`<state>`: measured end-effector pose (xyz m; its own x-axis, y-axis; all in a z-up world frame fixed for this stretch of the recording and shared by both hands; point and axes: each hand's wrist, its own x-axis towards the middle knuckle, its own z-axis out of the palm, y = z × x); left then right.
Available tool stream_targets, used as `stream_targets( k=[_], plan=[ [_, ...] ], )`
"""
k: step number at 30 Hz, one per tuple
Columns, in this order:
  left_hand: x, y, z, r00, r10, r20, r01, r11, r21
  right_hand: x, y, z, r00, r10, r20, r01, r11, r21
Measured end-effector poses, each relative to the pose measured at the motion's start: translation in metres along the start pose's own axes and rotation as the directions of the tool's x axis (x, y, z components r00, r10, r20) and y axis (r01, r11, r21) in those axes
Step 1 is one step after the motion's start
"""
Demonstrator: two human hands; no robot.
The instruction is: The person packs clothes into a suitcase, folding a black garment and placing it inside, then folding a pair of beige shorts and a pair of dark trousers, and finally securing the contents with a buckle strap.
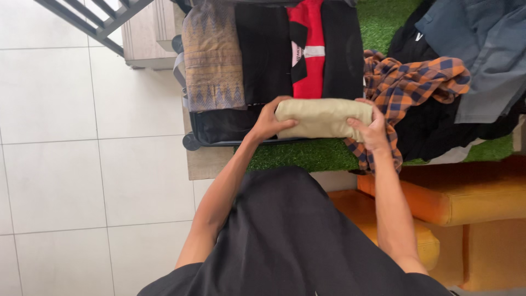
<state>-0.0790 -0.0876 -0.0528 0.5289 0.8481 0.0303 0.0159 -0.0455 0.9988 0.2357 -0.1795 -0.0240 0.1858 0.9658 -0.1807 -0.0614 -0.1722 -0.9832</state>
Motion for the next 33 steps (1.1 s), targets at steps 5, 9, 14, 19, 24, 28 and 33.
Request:
stream_targets(
  k=[5,9,14,19,24,28,33],
  plan=[
    [-0.019,-0.015,0.014,0.985,-0.159,-0.07,0.161,0.987,0.021,-0.001,0.019,-0.004,0.999,-0.053,0.01,0.054,0.988,-0.145],
    [-0.028,-0.02,0.017,0.964,-0.238,-0.119,0.23,0.97,-0.073,0.007,0.032,-0.009,1.0,0.024,-0.005,-0.025,0.975,-0.219],
    [-0.03,-0.02,0.02,0.933,-0.327,-0.153,0.29,0.931,-0.221,0.016,0.038,-0.013,0.995,0.102,-0.008,-0.101,0.957,-0.272],
    [-0.035,-0.002,0.007,0.944,-0.33,-0.024,0.324,0.936,-0.135,0.011,0.009,-0.009,1.0,-0.014,0.015,0.017,0.982,-0.186],
    [-0.022,0.04,-0.003,0.984,-0.084,0.156,0.062,0.988,0.139,0.021,-0.085,-0.005,0.981,-0.145,0.128,0.183,0.912,-0.367],
    [0.012,0.087,0.018,0.964,0.157,0.213,-0.169,0.985,0.041,0.046,-0.156,0.027,0.844,-0.187,0.503,0.46,0.735,-0.499],
    [0.032,0.105,0.054,0.994,0.104,0.035,-0.101,0.992,-0.071,0.06,-0.168,0.079,0.704,-0.214,0.677,0.645,0.592,-0.483]
  ],
)
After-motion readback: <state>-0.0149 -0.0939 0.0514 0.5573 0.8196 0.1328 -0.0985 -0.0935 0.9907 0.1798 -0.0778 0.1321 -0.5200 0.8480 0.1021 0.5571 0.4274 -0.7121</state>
